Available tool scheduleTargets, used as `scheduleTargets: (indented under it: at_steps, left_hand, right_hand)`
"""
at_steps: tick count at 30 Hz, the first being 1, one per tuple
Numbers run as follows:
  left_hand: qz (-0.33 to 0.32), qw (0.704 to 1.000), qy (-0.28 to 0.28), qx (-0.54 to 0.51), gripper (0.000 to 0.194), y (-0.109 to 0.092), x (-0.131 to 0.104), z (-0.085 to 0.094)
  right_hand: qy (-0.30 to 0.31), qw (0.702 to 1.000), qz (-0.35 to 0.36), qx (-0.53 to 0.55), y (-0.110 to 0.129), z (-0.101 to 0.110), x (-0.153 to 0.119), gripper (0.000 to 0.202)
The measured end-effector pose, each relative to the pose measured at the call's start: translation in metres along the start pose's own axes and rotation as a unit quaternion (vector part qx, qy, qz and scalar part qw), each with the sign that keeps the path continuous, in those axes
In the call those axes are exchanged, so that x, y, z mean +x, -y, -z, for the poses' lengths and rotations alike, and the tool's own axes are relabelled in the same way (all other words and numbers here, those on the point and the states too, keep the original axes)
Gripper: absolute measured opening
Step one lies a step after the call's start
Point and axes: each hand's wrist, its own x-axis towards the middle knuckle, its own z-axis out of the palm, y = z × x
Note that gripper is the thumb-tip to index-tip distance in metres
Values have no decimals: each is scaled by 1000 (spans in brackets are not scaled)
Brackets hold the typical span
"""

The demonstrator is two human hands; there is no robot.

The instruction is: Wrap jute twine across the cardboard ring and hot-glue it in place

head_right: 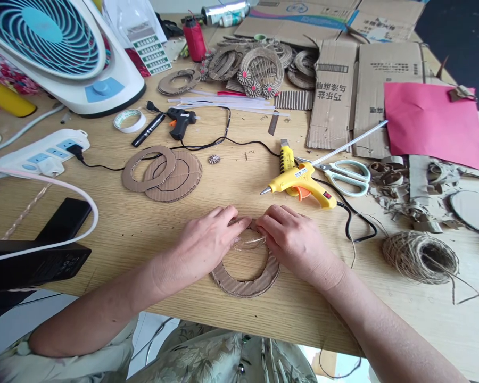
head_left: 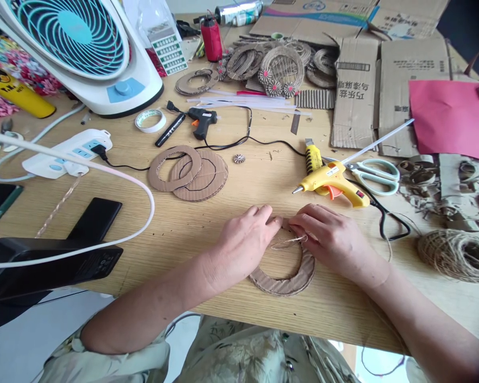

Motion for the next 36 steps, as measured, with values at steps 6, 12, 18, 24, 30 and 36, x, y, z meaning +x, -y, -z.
scheduleTargets:
  at_steps: [6, 12, 18, 24, 30, 36]
  left_hand:
    - [-9, 1000, -2, 8, 28, -2, 0, 0]
    - [-3, 1000, 15, -9, 25, 1, 0, 1]
    - [-8, 1000, 23, -14, 22, 3, 0, 4]
    - [-8, 999, 41, -34, 18, 3, 1, 6]
    - [-3, 999, 33, -11, 25, 1, -2, 3]
    - [22, 998, 42, -38, 31, 3, -4, 5]
  right_hand:
    - [1, 1000, 1, -2, 0, 0, 0, 17]
    - [8, 1000, 0, -5, 0, 1, -1, 18]
    - [14, 1000, -5, -4, 0, 2, -1, 16]
    - [6, 1000, -6, -4, 1, 2, -1, 14]
    - [-55, 995, -27, 81, 2, 9, 2, 12]
    - [-127, 985, -20, 113, 4, 15, 1, 17]
